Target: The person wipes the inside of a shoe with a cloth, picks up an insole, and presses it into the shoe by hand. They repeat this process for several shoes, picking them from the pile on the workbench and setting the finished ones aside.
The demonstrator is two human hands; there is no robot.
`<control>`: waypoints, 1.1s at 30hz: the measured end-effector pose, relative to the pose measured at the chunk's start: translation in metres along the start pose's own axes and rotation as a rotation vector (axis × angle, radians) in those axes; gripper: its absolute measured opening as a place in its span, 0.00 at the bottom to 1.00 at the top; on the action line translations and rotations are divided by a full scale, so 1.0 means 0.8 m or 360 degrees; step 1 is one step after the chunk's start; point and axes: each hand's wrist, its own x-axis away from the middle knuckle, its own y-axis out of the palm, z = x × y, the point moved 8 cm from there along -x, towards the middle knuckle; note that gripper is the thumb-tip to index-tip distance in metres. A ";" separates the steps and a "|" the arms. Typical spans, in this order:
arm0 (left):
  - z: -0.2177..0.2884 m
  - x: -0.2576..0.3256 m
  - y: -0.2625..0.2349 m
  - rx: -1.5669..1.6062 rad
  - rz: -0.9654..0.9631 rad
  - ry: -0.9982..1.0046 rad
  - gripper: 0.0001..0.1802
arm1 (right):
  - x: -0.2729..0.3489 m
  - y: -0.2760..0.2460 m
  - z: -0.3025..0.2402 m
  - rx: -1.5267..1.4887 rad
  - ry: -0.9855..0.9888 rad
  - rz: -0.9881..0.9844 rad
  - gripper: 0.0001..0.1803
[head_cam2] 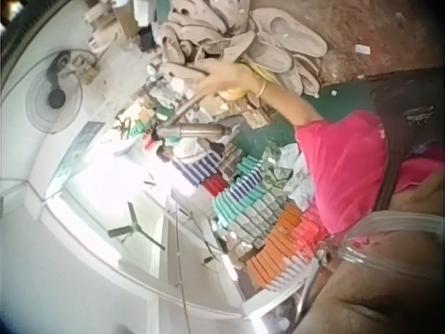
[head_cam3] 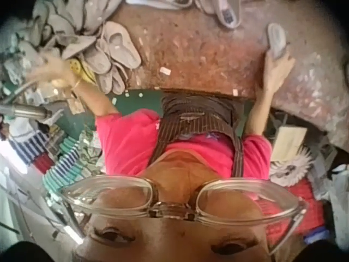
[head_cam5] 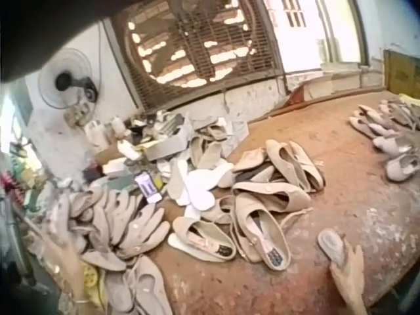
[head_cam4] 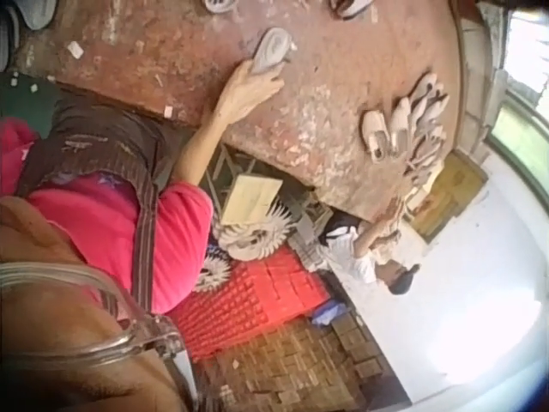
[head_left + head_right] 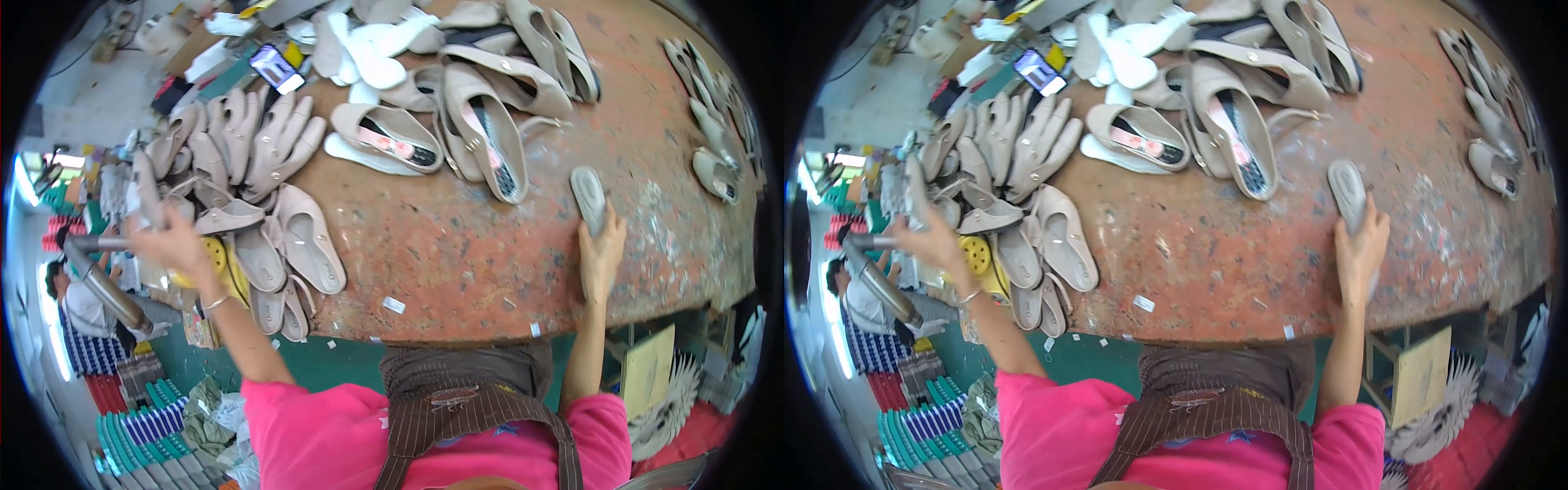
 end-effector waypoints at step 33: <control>0.118 0.399 -0.117 0.1365 -0.2153 -0.0769 0.29 | 0.252 0.049 -0.226 -0.0624 -0.1289 -0.0832 0.18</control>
